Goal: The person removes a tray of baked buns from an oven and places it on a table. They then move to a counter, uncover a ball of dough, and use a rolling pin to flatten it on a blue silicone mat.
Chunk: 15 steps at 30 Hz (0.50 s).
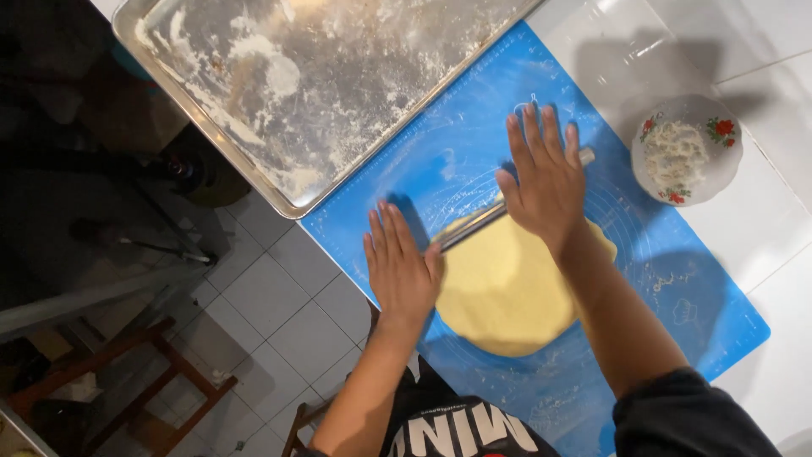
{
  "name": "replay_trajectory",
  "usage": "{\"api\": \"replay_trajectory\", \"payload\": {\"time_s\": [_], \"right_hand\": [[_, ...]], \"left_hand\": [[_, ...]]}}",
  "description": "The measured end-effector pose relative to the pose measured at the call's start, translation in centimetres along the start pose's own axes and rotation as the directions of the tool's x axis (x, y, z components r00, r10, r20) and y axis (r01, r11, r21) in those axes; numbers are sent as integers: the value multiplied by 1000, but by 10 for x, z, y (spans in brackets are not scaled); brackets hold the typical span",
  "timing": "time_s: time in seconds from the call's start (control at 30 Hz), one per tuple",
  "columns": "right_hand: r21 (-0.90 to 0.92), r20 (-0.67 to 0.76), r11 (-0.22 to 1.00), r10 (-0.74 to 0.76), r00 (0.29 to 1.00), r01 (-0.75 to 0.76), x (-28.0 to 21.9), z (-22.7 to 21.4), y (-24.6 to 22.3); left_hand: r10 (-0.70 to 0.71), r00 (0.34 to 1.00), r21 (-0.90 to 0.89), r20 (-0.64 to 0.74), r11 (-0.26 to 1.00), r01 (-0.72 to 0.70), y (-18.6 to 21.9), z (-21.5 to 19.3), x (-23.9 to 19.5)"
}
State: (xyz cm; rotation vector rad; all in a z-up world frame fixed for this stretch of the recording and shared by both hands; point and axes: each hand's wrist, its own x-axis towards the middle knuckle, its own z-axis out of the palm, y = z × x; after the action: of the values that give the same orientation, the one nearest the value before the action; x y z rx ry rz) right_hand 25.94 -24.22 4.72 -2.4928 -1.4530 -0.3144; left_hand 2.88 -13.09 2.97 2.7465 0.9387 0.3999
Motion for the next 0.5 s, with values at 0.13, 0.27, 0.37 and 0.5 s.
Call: {"api": "replay_trajectory", "payload": {"time_s": [0.13, 0.27, 0.37, 0.5], "right_hand": [[166, 128, 982, 67, 989, -88, 55, 6, -10], [173, 198, 973, 119, 973, -154, 83, 17, -11], [138, 35, 990, 32, 999, -36, 64, 29, 10], [134, 135, 981, -160, 978, 142, 28, 6, 45]], "left_hand": [[-110, 993, -44, 28, 993, 112, -23, -3, 50], [-111, 994, -71, -2, 991, 110, -30, -8, 72], [56, 983, -50, -176, 997, -66, -40, -1, 55], [312, 943, 29, -115, 950, -311, -63, 24, 34]]}}
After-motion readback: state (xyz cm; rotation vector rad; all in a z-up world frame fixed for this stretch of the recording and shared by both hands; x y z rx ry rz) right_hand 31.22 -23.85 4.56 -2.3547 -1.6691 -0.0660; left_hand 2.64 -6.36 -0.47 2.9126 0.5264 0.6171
